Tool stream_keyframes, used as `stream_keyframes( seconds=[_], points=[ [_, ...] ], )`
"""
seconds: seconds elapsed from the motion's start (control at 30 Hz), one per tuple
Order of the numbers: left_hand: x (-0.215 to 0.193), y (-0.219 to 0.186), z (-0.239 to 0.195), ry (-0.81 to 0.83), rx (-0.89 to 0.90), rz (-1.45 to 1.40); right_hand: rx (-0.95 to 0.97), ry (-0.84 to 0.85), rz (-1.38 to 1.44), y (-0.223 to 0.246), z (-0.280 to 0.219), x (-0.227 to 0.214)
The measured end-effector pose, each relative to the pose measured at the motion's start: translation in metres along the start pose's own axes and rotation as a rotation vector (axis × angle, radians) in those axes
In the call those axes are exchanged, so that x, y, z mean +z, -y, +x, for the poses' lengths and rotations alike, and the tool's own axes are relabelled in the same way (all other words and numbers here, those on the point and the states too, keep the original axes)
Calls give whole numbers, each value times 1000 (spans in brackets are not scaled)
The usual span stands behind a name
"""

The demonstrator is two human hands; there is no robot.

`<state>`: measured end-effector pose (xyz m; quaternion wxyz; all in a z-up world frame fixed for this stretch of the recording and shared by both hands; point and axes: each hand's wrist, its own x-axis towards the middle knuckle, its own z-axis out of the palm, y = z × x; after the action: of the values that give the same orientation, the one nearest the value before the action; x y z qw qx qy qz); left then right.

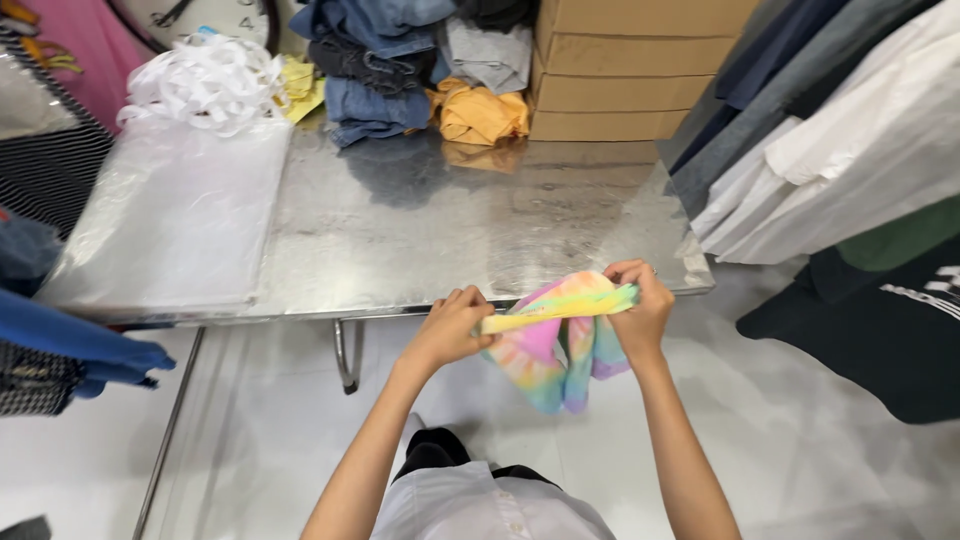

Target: The person picks up various folded garments, including a tie-dye shirt, a black t-shirt, a grey t-shirt, a yellow shirt, and denim shorts, from a metal table. They unfold each item, place it on a hanger, and hang it on a nearby clothing rack.

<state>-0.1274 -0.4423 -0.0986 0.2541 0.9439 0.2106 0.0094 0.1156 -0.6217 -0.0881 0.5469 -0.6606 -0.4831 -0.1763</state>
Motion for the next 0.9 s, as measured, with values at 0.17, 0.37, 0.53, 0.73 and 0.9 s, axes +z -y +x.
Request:
stream_keyframes(
  seconds=[0.17, 0.37, 0.53, 0.73, 0.9],
  points=[
    [10, -3, 29, -225, 128, -55, 124, -92, -120, -1, -2, -48],
    [-17, -39, 57, -379, 274, -42, 92, -229, -436, -12, -11, -102],
    [-21, -46, 85, -336, 238, -215, 206, -321, -587, -10, -28, -129],
    [-27, -51, 148, -225, 120, -379, 665, -144, -559, -8, -34, -165],
    [-81, -72, 170, 197, 187, -324, 828, 232, -211, 31, -5, -189]
  ],
)
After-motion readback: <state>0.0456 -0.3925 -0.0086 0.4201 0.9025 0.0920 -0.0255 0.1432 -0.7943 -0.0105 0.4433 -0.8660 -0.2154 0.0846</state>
